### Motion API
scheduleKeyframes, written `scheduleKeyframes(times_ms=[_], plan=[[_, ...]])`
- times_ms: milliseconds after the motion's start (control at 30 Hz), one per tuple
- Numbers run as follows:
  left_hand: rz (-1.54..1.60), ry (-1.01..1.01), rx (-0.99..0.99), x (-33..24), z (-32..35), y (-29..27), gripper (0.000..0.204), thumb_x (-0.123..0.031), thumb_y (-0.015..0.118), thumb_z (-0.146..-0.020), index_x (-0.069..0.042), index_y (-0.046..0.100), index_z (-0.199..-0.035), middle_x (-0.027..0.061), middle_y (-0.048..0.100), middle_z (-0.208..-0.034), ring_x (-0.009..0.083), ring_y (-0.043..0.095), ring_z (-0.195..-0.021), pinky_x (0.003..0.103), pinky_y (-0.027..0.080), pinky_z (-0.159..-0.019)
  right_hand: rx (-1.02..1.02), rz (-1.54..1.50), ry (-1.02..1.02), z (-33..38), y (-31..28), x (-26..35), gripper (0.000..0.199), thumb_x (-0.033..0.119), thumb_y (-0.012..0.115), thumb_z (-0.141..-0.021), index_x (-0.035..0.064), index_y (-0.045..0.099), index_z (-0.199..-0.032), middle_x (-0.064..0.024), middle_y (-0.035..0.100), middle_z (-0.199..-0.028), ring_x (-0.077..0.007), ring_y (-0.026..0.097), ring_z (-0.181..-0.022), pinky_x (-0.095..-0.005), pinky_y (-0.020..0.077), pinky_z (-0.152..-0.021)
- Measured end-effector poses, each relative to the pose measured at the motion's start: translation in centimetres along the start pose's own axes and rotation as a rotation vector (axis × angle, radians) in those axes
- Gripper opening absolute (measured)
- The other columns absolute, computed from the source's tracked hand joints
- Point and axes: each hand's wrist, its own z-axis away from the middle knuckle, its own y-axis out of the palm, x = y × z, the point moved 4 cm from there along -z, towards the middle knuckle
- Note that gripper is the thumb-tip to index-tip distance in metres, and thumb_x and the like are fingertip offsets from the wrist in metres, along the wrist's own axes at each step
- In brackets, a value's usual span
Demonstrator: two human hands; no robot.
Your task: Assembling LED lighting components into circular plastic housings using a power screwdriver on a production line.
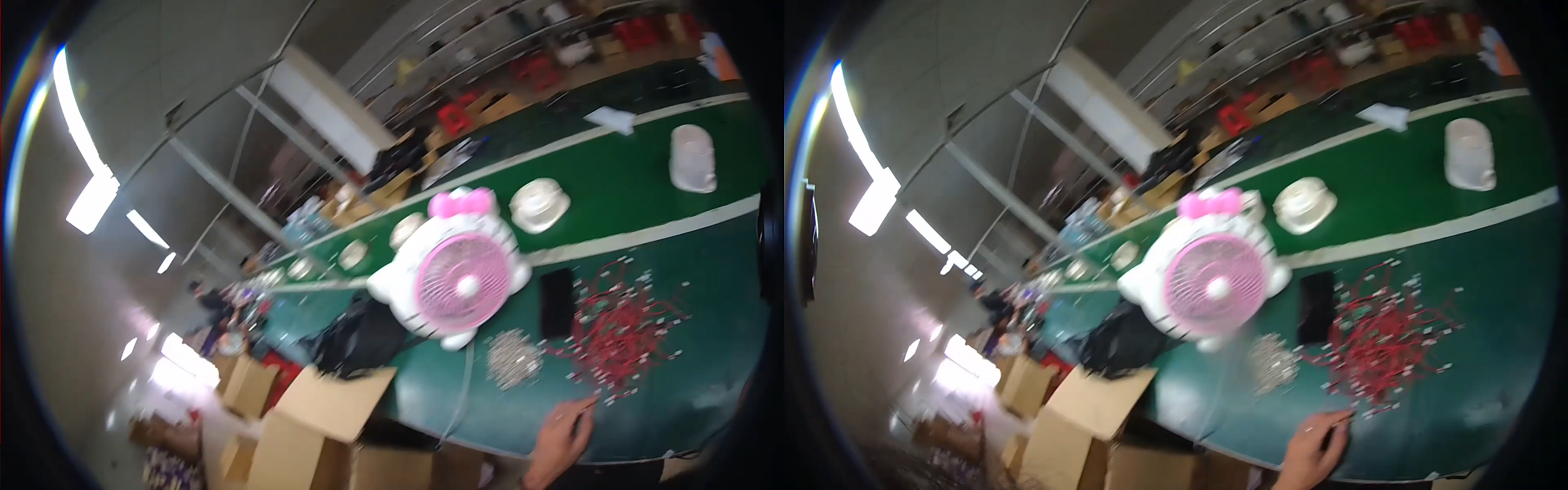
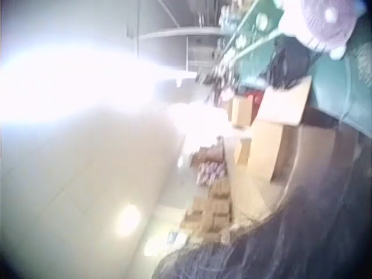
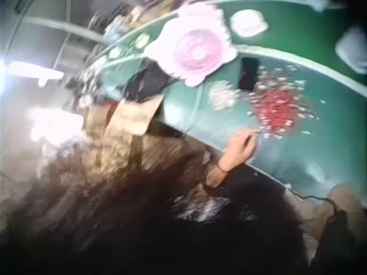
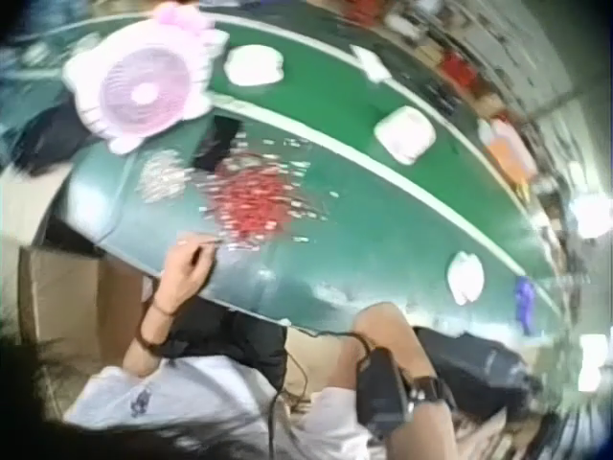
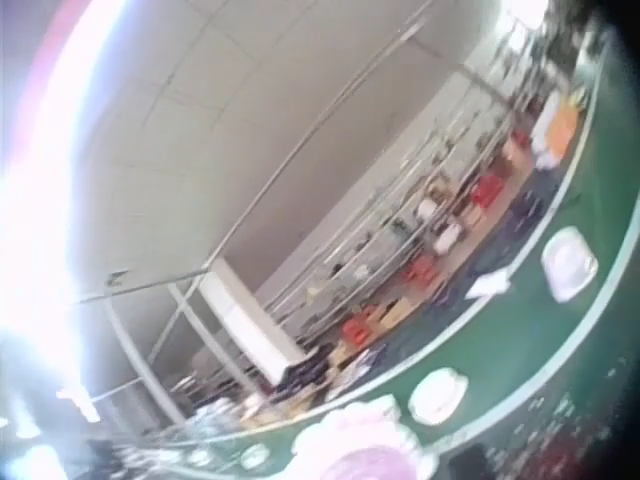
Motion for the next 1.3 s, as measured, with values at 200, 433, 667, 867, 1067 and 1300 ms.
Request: scheduleKeyframes(times_ms=[200, 433, 667, 867, 1067, 1300], plan=[[-0.011, -0.05, -0.04, -1.1, 0.5, -1.8, 0.022, -0.006, 0.065, -0.094, -0.004, 0.07, -0.115, 0.0141, 0.072, -0.098, 0.0332, 0.068, -0.091, 0.04, 0.052, -0.083, -0.03, 0.108, 0.084, 0.1, -0.4, 3.1, 0.018, 0.02, 0.065, -0.095, 0.0028, 0.062, -0.089, -0.0057, 0.061, -0.078, -0.019, 0.055, -0.069, -0.0394, 0.0433, -0.068], [-0.03, -0.038, -0.034, -1.5, -1.1, -1.1, 0.02, -0.007, 0.063, -0.095, -0.004, 0.068, -0.113, 0.0131, 0.069, -0.098, 0.0323, 0.064, -0.091, 0.04, 0.049, -0.083, -0.15, 0.065, 0.15, 0.5, -0.5, 2.4, 0.018, 0.02, 0.064, -0.095, 0.003, 0.061, -0.088, -0.0052, 0.059, -0.077, -0.018, 0.054, -0.068, -0.0376, 0.0427, -0.066], [-0.111, 0.011, -0.056, -1.6, -2.0, -1.7, 0.015, -0.006, 0.064, -0.094, -0.005, 0.068, -0.108, 0.0137, 0.069, -0.097, 0.0332, 0.062, -0.088, 0.043, 0.047, -0.08, -0.341, 0.204, 0.184, 1.4, -1.5, 4.6, 0.019, 0.019, 0.064, -0.095, 0.0033, 0.06, -0.087, -0.0048, 0.058, -0.076, -0.0169, 0.053, -0.066, -0.0358, 0.0422, -0.064], [-0.063, 0.011, -0.078, -1.8, 0.2, -1.2, 0.017, -0.005, 0.065, -0.091, -0.005, 0.07, -0.108, 0.0128, 0.07, -0.096, 0.0331, 0.065, -0.087, 0.043, 0.048, -0.079, -0.093, 0.17, 0.023, -3.5, -2.9, 5.1, 0.019, 0.019, 0.063, -0.096, 0.0035, 0.059, -0.086, -0.0044, 0.057, -0.075, -0.016, 0.051, -0.065, -0.0343, 0.0417, -0.063], [-0.133, -0.131, 0.075, -1.1, 1.4, -0.4, 0.023, -0.007, 0.065, -0.093, -0.006, 0.068, -0.115, 0.0154, 0.069, -0.102, 0.0349, 0.064, -0.093, 0.044, 0.049, -0.083, -0.103, 0.306, 0.027, -4.8, -2.3, 6.4, 0.019, 0.019, 0.062, -0.096, 0.0037, 0.058, -0.085, -0.004, 0.055, -0.074, -0.0151, 0.05, -0.064, -0.0327, 0.0412, -0.061], [0.019, -0.007, -0.094, -1.3, -1.0, -1.0, 0.014, -0.003, 0.066, -0.089, -0.004, 0.071, -0.102, 0.0142, 0.069, -0.091, 0.033, 0.064, -0.081, 0.041, 0.049, -0.077, -0.057, 0.547, 0.004, -7.9, -1.8, 11.3, 0.02, 0.019, 0.061, -0.096, 0.004, 0.057, -0.084, -0.0035, 0.054, -0.072, -0.014, 0.049, -0.063, -0.0309, 0.0407, -0.06]])
